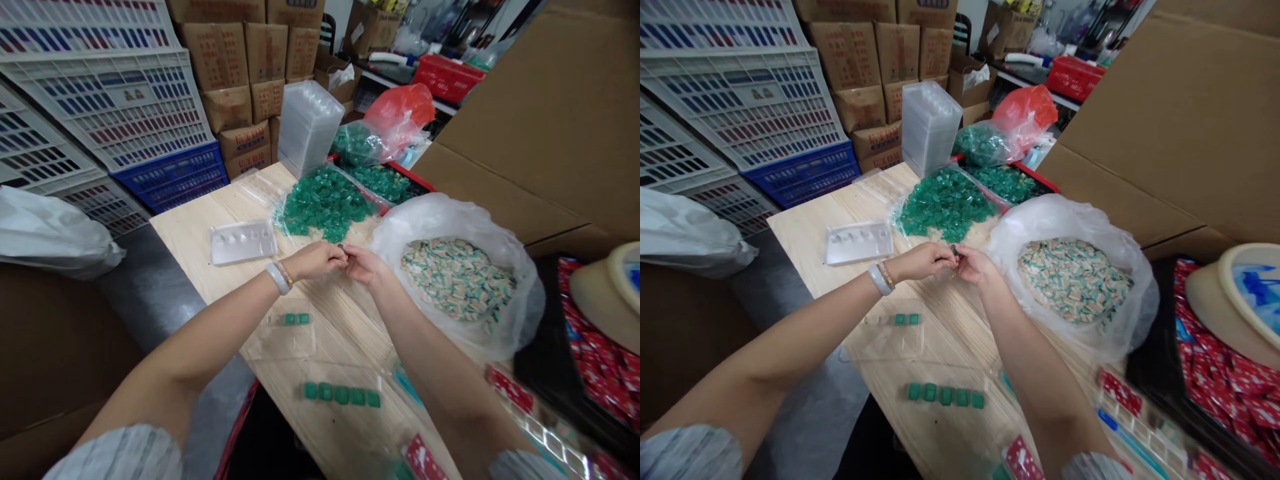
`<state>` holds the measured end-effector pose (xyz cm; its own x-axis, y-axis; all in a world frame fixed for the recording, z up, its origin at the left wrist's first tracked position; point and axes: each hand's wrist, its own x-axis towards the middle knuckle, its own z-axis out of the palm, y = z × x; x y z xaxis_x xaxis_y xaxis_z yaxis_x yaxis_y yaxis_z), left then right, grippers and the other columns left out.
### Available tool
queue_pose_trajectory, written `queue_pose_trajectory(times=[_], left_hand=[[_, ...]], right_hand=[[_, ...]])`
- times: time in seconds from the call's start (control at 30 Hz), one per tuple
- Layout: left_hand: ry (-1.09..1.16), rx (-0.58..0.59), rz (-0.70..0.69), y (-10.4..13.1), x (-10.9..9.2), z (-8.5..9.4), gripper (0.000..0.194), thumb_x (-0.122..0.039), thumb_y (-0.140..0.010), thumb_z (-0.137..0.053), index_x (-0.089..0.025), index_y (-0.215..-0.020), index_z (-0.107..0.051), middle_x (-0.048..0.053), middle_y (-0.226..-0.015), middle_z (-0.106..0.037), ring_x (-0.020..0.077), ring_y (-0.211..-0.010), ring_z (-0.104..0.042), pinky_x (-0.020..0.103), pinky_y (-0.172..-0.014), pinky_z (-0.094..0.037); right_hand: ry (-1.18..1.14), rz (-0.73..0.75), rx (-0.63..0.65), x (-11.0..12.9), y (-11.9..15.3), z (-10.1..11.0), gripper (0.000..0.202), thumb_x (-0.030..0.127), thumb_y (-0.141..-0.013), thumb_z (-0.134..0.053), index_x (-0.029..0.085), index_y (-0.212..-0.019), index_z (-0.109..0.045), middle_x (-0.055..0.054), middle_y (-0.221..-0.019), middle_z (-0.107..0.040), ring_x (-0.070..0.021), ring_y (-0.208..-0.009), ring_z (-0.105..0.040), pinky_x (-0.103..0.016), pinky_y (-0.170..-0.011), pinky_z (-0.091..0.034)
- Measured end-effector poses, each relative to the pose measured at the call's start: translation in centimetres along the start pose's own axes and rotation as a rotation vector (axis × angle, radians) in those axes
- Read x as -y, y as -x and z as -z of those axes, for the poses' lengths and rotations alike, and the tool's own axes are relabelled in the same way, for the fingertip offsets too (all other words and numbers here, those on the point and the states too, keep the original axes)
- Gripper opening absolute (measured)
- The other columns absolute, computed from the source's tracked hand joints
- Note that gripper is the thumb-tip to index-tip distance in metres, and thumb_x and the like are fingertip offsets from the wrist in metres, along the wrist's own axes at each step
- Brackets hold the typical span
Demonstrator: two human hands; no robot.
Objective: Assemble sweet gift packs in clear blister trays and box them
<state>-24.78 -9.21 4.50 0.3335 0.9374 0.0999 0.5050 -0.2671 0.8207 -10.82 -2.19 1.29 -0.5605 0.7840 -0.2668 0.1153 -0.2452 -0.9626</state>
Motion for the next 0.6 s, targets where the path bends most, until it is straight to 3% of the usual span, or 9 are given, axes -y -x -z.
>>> queue_pose_trajectory(times=[0.07, 0.23, 0.3, 0.37, 0.43, 0.5, 0.6], left_hand=[[-0.061, 0.009, 0.011, 0.2, -0.2, 0.3, 0.017, -0.019, -0.076, -0.049, -0.018, -0.07, -0.065, 0.002, -0.074, -0.064, 0.0131, -0.069, -0.053, 0.021, -0.067, -0.037], [-0.321, -0.273, 0.363, -0.2, 1.5, 1.1, 0.019, -0.028, -0.075, -0.055, -0.017, -0.062, -0.063, 0.004, -0.062, -0.058, 0.0183, -0.07, -0.053, 0.026, -0.067, -0.036], [-0.29, -0.323, 0.417, -0.8, 2.1, 1.1, 0.009, -0.019, -0.072, -0.056, -0.018, -0.072, -0.065, 0.004, -0.063, -0.058, 0.0196, -0.073, -0.054, 0.026, -0.069, -0.035], [-0.234, -0.356, 0.426, -1.3, 2.2, 1.3, 0.012, -0.013, -0.07, -0.057, -0.017, -0.078, -0.065, 0.004, -0.065, -0.058, 0.0194, -0.072, -0.054, 0.027, -0.068, -0.035], [-0.198, -0.429, 0.431, -1.0, 1.7, 1.7, 0.007, -0.019, -0.072, -0.057, -0.015, -0.07, -0.063, 0.004, -0.063, -0.056, 0.0177, -0.067, -0.052, 0.027, -0.065, -0.034], [-0.142, -0.525, 0.428, 0.7, 0.7, 2.2, 0.025, -0.031, -0.078, -0.053, -0.014, -0.059, -0.057, 0.003, -0.058, -0.053, 0.0146, -0.061, -0.048, 0.026, -0.062, -0.033], [-0.044, -0.58, 0.425, 6.4, -0.6, 2.2, 0.037, -0.035, -0.084, -0.04, -0.015, -0.057, -0.055, 0.001, -0.052, -0.05, 0.0114, -0.054, -0.045, 0.024, -0.058, -0.034]], right_hand=[[-0.032, -0.035, -0.043, -0.1, -0.1, 0.2, 0.01, 0.028, -0.069, -0.057, 0.018, -0.067, -0.053, 0.001, -0.052, -0.054, -0.0113, -0.046, -0.049, -0.024, -0.043, -0.039], [-0.062, -0.021, -0.151, -0.6, 2.2, -1.1, 0.015, 0.025, -0.062, -0.063, 0.019, -0.071, -0.054, 0.002, -0.063, -0.057, -0.0107, -0.055, -0.053, -0.026, -0.056, -0.044], [0.041, 0.037, -0.118, -1.2, 4.2, -2.8, 0.014, 0.024, -0.06, -0.064, 0.02, -0.071, -0.055, 0.001, -0.064, -0.056, -0.0121, -0.059, -0.054, -0.028, -0.06, -0.045], [0.181, 0.136, -0.048, -2.0, 6.6, -4.9, 0.012, 0.023, -0.064, -0.061, 0.021, -0.075, -0.057, -0.001, -0.07, -0.057, -0.0136, -0.064, -0.055, -0.03, -0.063, -0.045], [0.318, 0.272, 0.033, -2.9, 8.7, -7.0, 0.015, 0.023, -0.07, -0.056, 0.023, -0.084, -0.06, -0.003, -0.08, -0.058, -0.0149, -0.072, -0.056, -0.03, -0.067, -0.046], [0.425, 0.401, 0.116, -3.5, 10.2, -8.7, 0.022, 0.021, -0.075, -0.051, 0.025, -0.094, -0.061, -0.005, -0.089, -0.058, -0.0156, -0.081, -0.056, -0.031, -0.072, -0.046], [0.55, 0.51, 0.199, -4.4, 10.8, -10.3, 0.028, 0.016, -0.078, -0.048, 0.027, -0.101, -0.059, -0.004, -0.094, -0.061, -0.0167, -0.09, -0.055, -0.033, -0.08, -0.045]])
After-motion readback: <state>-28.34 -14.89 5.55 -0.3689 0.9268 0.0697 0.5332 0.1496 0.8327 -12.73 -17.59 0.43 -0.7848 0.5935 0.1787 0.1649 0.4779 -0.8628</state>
